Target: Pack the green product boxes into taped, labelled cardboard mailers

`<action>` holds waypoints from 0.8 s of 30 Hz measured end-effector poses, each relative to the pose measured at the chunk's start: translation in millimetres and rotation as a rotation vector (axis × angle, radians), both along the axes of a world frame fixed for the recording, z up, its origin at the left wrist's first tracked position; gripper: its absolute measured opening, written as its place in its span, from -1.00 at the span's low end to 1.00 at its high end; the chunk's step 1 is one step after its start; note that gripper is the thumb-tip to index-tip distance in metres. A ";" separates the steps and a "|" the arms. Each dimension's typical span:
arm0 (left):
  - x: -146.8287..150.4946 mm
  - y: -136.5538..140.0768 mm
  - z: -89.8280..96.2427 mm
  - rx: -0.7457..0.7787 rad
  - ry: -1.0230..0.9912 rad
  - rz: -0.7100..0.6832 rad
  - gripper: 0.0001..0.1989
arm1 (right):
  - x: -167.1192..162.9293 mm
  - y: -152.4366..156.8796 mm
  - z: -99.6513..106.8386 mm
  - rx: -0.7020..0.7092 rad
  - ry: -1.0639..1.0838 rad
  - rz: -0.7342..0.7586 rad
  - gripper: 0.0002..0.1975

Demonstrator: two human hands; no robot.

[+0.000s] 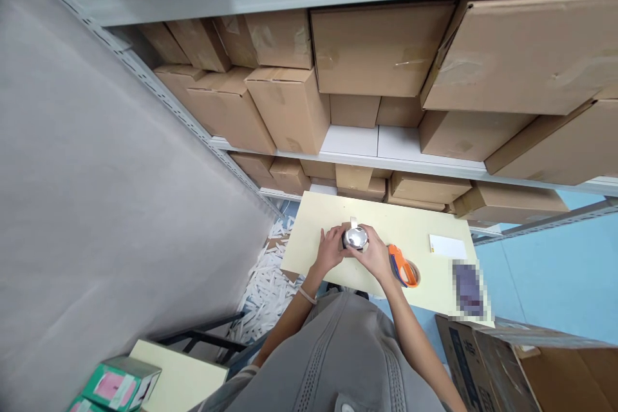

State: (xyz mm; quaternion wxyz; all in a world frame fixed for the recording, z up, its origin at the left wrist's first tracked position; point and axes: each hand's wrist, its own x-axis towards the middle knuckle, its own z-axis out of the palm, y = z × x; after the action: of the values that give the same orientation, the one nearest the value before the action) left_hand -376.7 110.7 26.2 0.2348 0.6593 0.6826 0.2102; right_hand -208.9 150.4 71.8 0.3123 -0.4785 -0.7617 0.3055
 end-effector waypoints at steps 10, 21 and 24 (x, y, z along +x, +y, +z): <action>-1.7 -4.1 -5.9 -0.037 -0.004 0.009 -0.26 | -17.3 0.9 -43.2 0.046 -0.256 -0.005 -0.55; -6.6 0.5 -7.2 -0.116 -0.074 0.013 -0.33 | -22.8 8.4 -52.8 0.026 -0.440 0.030 -0.80; -6.4 2.8 -6.1 -0.131 -0.080 0.009 -0.30 | -26.6 5.7 -54.2 0.054 -0.454 0.000 -0.68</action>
State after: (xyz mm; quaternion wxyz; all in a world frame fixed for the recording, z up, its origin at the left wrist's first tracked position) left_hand -383.1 113.6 20.2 0.3035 0.6304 0.6881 0.1925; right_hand -235.5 156.2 17.6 0.1456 -0.5265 -0.8203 0.1695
